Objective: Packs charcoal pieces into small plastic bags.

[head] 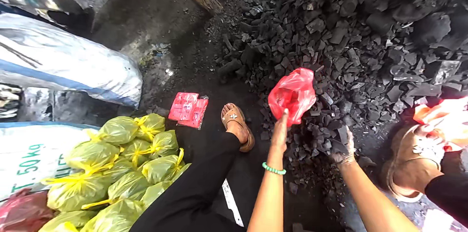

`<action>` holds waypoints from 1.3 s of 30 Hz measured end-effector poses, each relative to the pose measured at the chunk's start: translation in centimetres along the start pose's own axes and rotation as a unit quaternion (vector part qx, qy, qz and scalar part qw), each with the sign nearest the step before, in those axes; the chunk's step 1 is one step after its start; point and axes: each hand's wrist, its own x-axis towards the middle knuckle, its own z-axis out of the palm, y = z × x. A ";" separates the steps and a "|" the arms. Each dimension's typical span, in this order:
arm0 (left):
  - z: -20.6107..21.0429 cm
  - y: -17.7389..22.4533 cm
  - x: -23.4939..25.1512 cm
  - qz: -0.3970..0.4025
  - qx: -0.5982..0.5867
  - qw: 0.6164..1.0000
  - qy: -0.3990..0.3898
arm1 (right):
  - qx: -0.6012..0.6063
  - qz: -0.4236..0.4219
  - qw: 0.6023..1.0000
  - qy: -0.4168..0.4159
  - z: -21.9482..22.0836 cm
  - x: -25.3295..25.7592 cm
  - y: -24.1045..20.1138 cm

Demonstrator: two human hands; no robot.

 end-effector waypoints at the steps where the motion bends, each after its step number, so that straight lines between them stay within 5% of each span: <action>1: -0.8 0.2 0.9 -0.007 -0.001 1.000 0.027 | 0.019 0.012 1.000 -0.020 -0.1 0.0 0.2; 4: -3.2 -0.3 3.3 0.040 0.146 0.985 0.086 | 0.058 0.026 0.997 -0.052 0.7 -0.5 0.3; 6: -4.0 0.7 3.3 0.070 0.313 0.942 0.101 | 0.070 0.020 0.994 -0.077 2.3 -1.0 -0.1; 12: -4.8 3.8 1.7 0.061 0.539 0.840 -0.022 | 0.059 -0.006 0.977 -0.203 9.7 -2.1 -1.1; 16: -6.4 4.1 2.6 0.115 0.445 0.880 -0.116 | -0.028 0.022 0.965 -0.259 15.0 -1.8 0.7; 18: -7.3 3.3 3.8 0.145 0.323 0.925 -0.136 | -0.202 0.018 0.960 -0.193 16.5 -0.4 2.6; 21: -8.0 1.9 6.0 0.156 0.241 0.954 -0.091 | -0.553 0.002 0.808 -0.203 16.3 2.8 3.1; 23: -8.1 1.3 7.3 0.162 0.233 0.957 -0.060 | -0.666 -0.023 0.702 -0.251 17.3 3.5 1.9; 27: -7.4 0.8 7.5 0.191 0.238 0.952 -0.027 | -0.701 -0.152 0.674 -0.178 18.3 4.7 -3.2; 29: -7.1 0.1 7.2 0.201 0.245 0.948 -0.015 | -0.753 -0.212 0.616 -0.092 17.3 6.5 -5.1; 33: -6.4 -0.3 6.7 0.213 0.219 0.952 0.006 | -0.853 -0.196 0.474 -0.095 12.2 8.0 -3.6; 39: -6.5 1.5 5.9 0.236 0.282 0.930 0.009 | -0.882 -0.150 0.435 -0.100 7.4 4.3 -2.5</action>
